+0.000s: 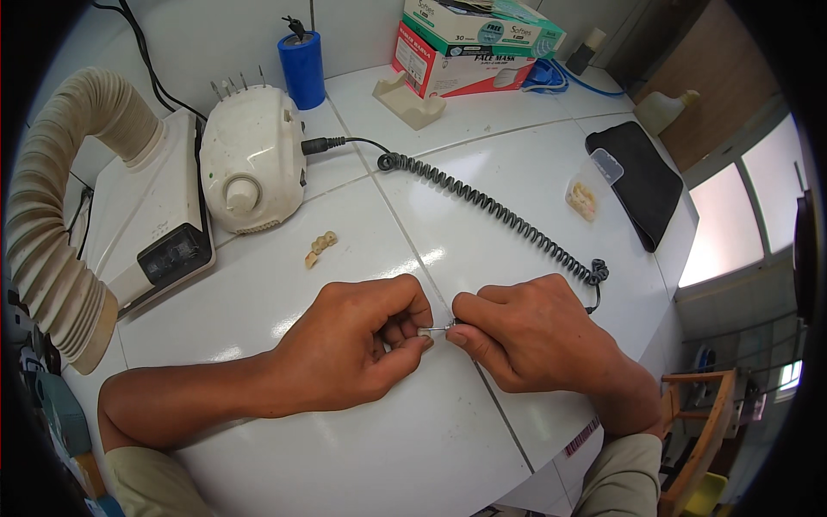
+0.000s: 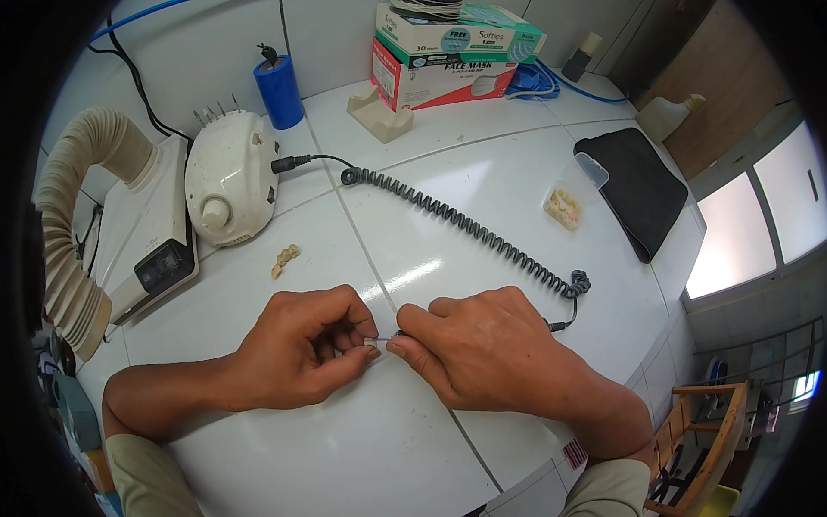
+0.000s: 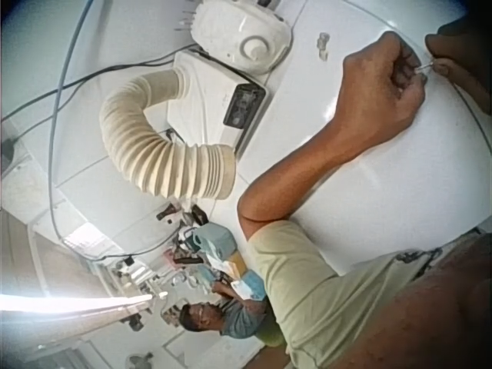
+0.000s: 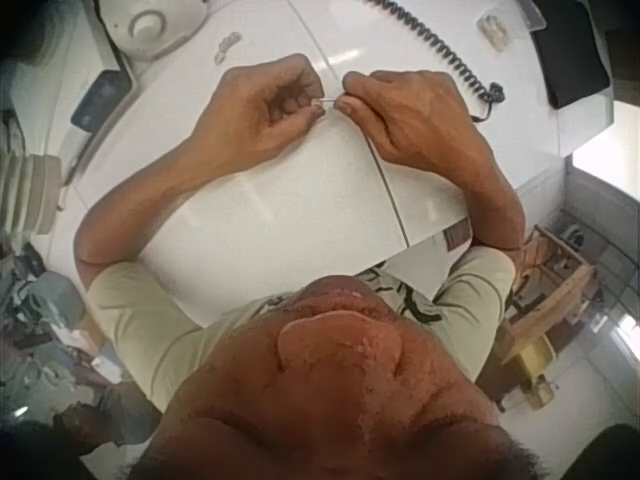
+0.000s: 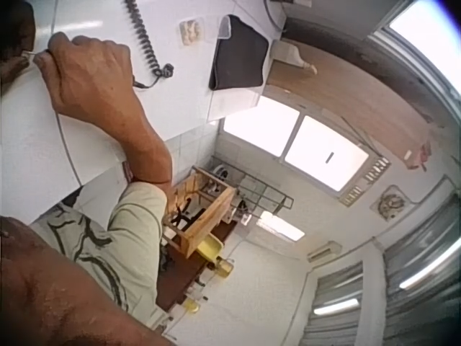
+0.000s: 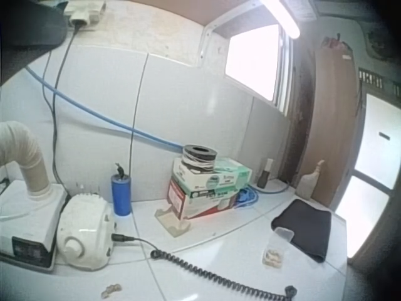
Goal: The recorder uses a hand-held carving tool to refine the shape and surface of a dental prosthesis while working at a laboratory bench.
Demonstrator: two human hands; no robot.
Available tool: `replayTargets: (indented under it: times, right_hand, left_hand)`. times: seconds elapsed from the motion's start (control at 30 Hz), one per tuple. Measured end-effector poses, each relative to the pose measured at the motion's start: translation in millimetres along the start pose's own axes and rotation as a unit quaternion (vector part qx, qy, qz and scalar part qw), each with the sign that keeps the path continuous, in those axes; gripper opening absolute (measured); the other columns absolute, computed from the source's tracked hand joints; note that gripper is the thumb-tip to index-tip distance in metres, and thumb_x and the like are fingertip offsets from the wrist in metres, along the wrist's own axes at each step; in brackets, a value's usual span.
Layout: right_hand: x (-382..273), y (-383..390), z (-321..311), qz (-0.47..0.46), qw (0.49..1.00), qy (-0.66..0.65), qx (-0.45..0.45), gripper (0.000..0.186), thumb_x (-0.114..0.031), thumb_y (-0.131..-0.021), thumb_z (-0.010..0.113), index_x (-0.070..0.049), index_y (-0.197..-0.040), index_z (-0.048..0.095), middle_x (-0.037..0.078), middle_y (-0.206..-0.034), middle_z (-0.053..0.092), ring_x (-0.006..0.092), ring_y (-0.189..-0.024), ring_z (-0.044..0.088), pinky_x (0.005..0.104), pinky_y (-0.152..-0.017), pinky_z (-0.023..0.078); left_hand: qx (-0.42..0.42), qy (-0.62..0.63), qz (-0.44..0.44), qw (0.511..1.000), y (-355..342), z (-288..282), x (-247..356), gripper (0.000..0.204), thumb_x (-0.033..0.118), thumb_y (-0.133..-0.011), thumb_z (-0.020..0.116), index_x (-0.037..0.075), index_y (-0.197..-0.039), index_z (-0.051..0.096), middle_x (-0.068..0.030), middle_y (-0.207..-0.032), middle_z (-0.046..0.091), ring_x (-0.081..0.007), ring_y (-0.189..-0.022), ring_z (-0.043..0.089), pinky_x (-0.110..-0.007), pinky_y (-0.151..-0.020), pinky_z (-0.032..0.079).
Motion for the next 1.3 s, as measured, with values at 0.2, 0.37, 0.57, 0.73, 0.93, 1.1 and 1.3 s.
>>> replayTargets:
  times: [0.2, 0.37, 0.57, 0.73, 0.93, 1.1, 1.3]
  right_hand:
    - [-0.6, 0.5, 0.3, 0.001, 1.000, 0.004, 0.002, 0.033, -0.036, -0.112, 0.062, -0.009, -0.092, 0.066, 0.009, -0.065, 0.064, 0.0339, -0.052, 0.064, 0.0473, -0.053, 0.046]
    - [-2.9, 0.2, -0.9, -0.001, 1.000, 0.008, 0.000, 0.033, -0.035, -0.112, 0.062, -0.009, -0.092, 0.066, 0.010, -0.065, 0.064, 0.0347, -0.053, 0.065, 0.0475, -0.053, 0.046]
    - [-2.7, 0.6, -0.3, 0.006, 1.000, 0.013, 0.000, 0.033, -0.036, -0.112, 0.062, -0.009, -0.092, 0.065, 0.010, -0.065, 0.064, 0.0353, -0.054, 0.065, 0.0475, -0.054, 0.046]
    - [-2.4, 1.4, 0.4, 0.014, 1.000, 0.016, 0.006, 0.033, -0.036, -0.112, 0.062, -0.010, -0.093, 0.065, 0.010, -0.065, 0.063, 0.0350, -0.054, 0.065, 0.0477, -0.053, 0.046]
    - [-2.5, 0.8, -0.5, 0.022, 0.999, 0.028, -0.001, 0.025, -0.031, -0.109, 0.066, -0.011, -0.093, 0.064, 0.006, -0.066, 0.059, 0.0317, -0.056, 0.062, 0.0442, -0.054, 0.044]
    - [-2.8, 0.4, -0.6, 0.015, 1.000, 0.020, -0.001, 0.029, -0.034, -0.110, 0.064, -0.010, -0.093, 0.065, 0.008, -0.065, 0.061, 0.0330, -0.054, 0.063, 0.0456, -0.053, 0.045]
    - [-3.0, 0.4, -1.2, 0.009, 1.000, 0.013, 0.005, 0.033, -0.036, -0.112, 0.062, -0.010, -0.092, 0.065, 0.009, -0.065, 0.063, 0.0342, -0.053, 0.064, 0.0469, -0.053, 0.046]
  left_hand:
    - [-0.003, -0.002, -0.006, 1.000, -0.4, 0.3, 0.1, 0.016, 0.005, -0.096, 0.080, 0.002, -0.106, 0.067, -0.0030, -0.085, 0.071, -0.0061, -0.070, 0.066, -0.023, -0.059, 0.054]
    - [-0.002, -0.005, -0.006, 1.000, 0.0, -0.2, 0.7, 0.017, 0.005, -0.096, 0.079, 0.001, -0.106, 0.067, -0.0031, -0.085, 0.071, -0.0065, -0.070, 0.066, -0.023, -0.059, 0.054]
    - [-0.002, -0.008, -0.006, 1.000, -0.2, 0.0, -0.3, 0.017, 0.005, -0.096, 0.079, 0.001, -0.107, 0.067, -0.0034, -0.084, 0.071, -0.0069, -0.069, 0.066, -0.023, -0.060, 0.054]
    - [-0.006, -0.008, -0.013, 1.000, -0.3, 0.9, -0.7, 0.017, 0.005, -0.096, 0.079, 0.001, -0.106, 0.067, -0.0037, -0.085, 0.071, -0.0073, -0.071, 0.068, -0.023, -0.060, 0.055]
    - [-0.002, -0.008, -0.012, 1.000, 0.0, 0.5, -0.3, 0.017, 0.005, -0.096, 0.079, 0.000, -0.106, 0.067, -0.0038, -0.085, 0.071, -0.0072, -0.072, 0.068, -0.023, -0.060, 0.055]
    - [-0.007, -0.005, -0.020, 1.000, -0.2, 0.8, -1.4, 0.017, 0.005, -0.096, 0.079, 0.000, -0.106, 0.067, -0.0036, -0.085, 0.071, -0.0070, -0.071, 0.068, -0.023, -0.060, 0.055]
    - [-0.007, -0.003, -0.017, 1.000, 0.0, 0.5, -0.4, 0.017, 0.004, -0.096, 0.079, 0.000, -0.106, 0.066, -0.0036, -0.085, 0.071, -0.0069, -0.071, 0.067, -0.023, -0.060, 0.055]
Point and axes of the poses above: each hand's wrist, its own y-axis away from the middle knuckle, its own z-axis out of the palm, x = y × z, the point moved 7 cm from there along -y, towards the middle knuckle
